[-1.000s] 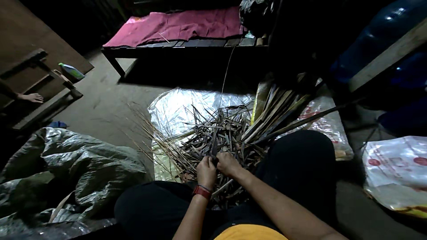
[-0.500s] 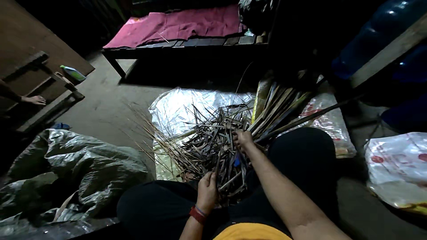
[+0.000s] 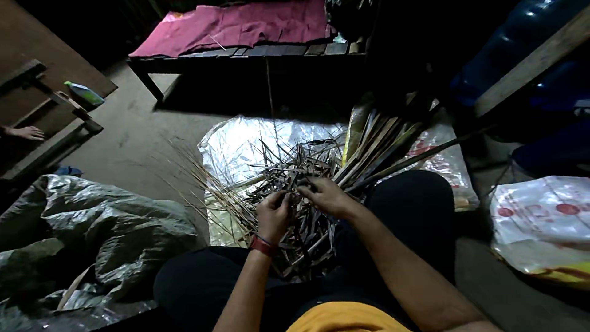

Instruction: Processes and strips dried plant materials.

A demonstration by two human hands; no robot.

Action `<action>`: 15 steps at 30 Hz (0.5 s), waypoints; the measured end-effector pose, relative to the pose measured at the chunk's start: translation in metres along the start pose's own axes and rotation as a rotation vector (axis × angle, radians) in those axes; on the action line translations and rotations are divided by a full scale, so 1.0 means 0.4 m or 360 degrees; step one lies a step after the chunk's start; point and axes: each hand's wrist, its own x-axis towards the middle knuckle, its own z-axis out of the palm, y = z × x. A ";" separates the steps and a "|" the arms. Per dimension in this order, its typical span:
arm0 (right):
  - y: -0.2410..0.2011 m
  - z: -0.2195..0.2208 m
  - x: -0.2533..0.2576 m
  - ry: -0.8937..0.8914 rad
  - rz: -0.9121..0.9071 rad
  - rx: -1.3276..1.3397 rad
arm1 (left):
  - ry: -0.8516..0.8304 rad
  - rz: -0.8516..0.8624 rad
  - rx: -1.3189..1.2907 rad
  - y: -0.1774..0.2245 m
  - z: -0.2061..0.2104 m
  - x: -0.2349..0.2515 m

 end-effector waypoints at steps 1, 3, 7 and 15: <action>0.030 -0.004 -0.018 -0.0054 0.0112 -0.0047 | 0.0078 0.0003 -0.0016 -0.011 -0.006 0.004; 0.085 0.004 -0.054 -0.0112 0.0304 -0.0128 | 0.0219 0.0006 -0.0074 -0.023 -0.021 0.013; 0.105 0.067 -0.101 -0.0105 0.0383 -0.0130 | 0.0438 0.0003 -0.0126 -0.026 -0.035 0.030; -0.072 0.158 -0.061 -0.0286 0.0283 -0.0149 | 0.0723 0.0296 0.0066 -0.039 -0.025 0.035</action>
